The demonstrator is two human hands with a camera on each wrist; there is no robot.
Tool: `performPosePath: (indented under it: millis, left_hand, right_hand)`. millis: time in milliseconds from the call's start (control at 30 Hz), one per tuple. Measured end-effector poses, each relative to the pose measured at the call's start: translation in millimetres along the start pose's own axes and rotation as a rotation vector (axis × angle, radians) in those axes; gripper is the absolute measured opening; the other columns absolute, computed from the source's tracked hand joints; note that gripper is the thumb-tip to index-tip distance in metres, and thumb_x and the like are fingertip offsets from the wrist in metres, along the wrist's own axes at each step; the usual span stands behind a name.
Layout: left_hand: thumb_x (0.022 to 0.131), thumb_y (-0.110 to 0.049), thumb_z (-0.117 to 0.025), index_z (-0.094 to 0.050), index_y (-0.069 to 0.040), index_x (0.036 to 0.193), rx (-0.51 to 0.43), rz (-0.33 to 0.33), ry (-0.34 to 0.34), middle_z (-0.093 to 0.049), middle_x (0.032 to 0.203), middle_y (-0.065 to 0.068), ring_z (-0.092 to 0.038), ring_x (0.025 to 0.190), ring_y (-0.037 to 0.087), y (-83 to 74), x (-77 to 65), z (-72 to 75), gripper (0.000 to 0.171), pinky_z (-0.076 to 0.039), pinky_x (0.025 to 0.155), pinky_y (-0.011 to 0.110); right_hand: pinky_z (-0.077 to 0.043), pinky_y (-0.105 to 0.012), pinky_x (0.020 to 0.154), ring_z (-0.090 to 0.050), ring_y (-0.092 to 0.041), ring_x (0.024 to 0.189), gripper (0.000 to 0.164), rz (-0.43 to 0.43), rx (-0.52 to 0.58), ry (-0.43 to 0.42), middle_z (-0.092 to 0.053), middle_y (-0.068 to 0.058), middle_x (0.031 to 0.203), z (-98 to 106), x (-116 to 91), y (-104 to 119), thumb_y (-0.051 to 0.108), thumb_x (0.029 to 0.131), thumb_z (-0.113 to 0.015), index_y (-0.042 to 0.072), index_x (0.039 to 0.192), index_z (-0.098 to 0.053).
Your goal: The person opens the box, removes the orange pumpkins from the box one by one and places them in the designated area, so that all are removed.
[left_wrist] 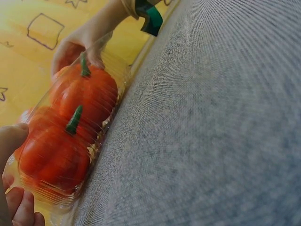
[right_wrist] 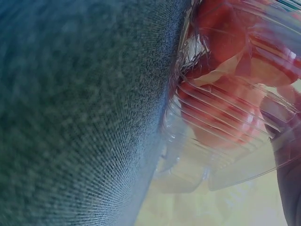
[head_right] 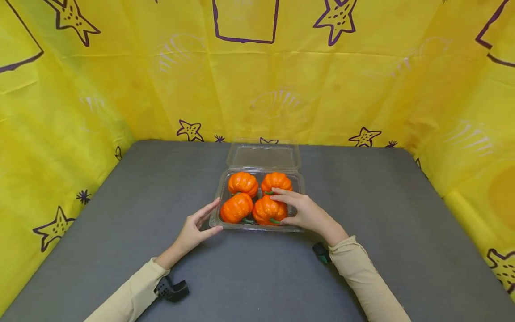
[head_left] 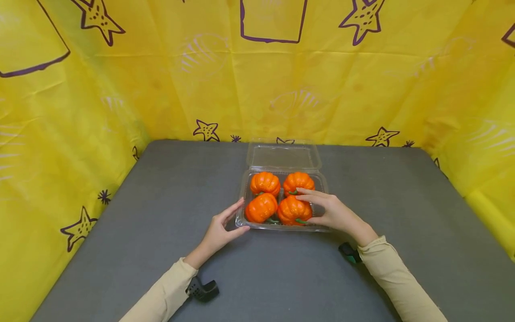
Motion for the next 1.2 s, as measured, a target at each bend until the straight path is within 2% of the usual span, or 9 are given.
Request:
performPosePath:
  millis: [167,333,567,833,933,1100,1200]
  left_hand:
    - [0.068,0.016,-0.069,-0.041,0.018,0.122,-0.006,0.011,-0.004,-0.039,0.127,0.032,-0.039,0.117,0.038,5.8,-0.7,-0.6,0.062,-0.032,0.097,0.029]
    - [0.067,0.016,-0.069,-0.041,0.018,0.122,-0.006,0.020,-0.005,-0.039,0.127,0.031,-0.040,0.117,0.035,7.7,-1.7,1.4,0.062,-0.032,0.097,0.031]
    - [0.067,0.018,-0.068,-0.041,0.020,0.121,0.001,0.012,-0.003,-0.039,0.125,0.033,-0.041,0.117,0.032,4.5,-0.2,0.9,0.061,-0.032,0.096,0.027]
    - [0.066,0.018,-0.069,-0.041,0.020,0.120,0.005,-0.001,0.000,-0.039,0.125,0.034,-0.041,0.117,0.036,3.4,-1.5,-0.1,0.061,-0.032,0.096,0.027]
    - [0.066,0.017,-0.069,-0.041,0.020,0.121,0.011,0.003,0.001,-0.039,0.125,0.033,-0.040,0.116,0.036,3.2,-1.5,-0.4,0.061,-0.032,0.096,0.028]
    - [0.066,0.017,-0.069,-0.041,0.019,0.121,0.017,0.004,-0.004,-0.041,0.125,0.033,-0.041,0.116,0.037,1.8,0.9,0.0,0.061,-0.033,0.096,0.028]
    - [0.066,0.018,-0.069,-0.041,0.020,0.121,0.018,-0.009,-0.003,-0.041,0.124,0.033,-0.040,0.116,0.039,0.1,2.6,0.2,0.062,-0.032,0.096,0.027]
  right_hand:
    - [-0.044,-0.037,0.086,-0.045,-0.028,0.115,0.065,-0.063,0.023,0.033,-0.046,-0.015,0.130,-1.2,-1.5,-3.8,0.011,0.060,-0.083,0.006,0.119,-0.056]
    - [-0.043,-0.040,0.087,-0.046,-0.028,0.114,0.063,-0.088,0.039,0.018,-0.047,-0.015,0.129,-1.8,-1.1,-6.7,0.014,0.060,-0.083,0.005,0.117,-0.056]
    - [-0.041,-0.037,0.090,-0.047,-0.028,0.113,0.063,-0.085,0.084,-0.030,-0.050,-0.014,0.126,3.8,-1.3,-8.9,0.015,0.059,-0.084,0.005,0.115,-0.056]
    - [-0.036,-0.032,0.095,-0.045,-0.029,0.115,0.063,-0.108,0.098,-0.067,-0.051,-0.013,0.124,7.9,-3.5,-12.1,0.016,0.056,-0.086,0.004,0.112,-0.059]
    - [-0.034,-0.029,0.096,-0.045,-0.034,0.113,0.064,-0.096,0.113,-0.104,-0.052,-0.017,0.121,13.3,-1.6,-6.7,0.013,0.053,-0.087,0.001,0.109,-0.060]
    - [-0.033,-0.023,0.096,-0.046,-0.043,0.107,0.060,-0.084,0.139,-0.143,-0.053,-0.027,0.113,27.6,8.2,15.0,0.000,0.049,-0.086,-0.008,0.102,-0.059]
    - [-0.034,-0.020,0.094,-0.044,-0.045,0.107,0.056,-0.110,0.220,-0.151,-0.051,-0.031,0.113,31.3,10.7,18.5,-0.006,0.050,-0.083,-0.011,0.099,-0.058]
Point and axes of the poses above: each hand's wrist, its own x-axis towards the middle knuckle, its own z-axis out of the back of the hand, y = z × x, the point moved 9 cm from there along x, towards the middle knuckle
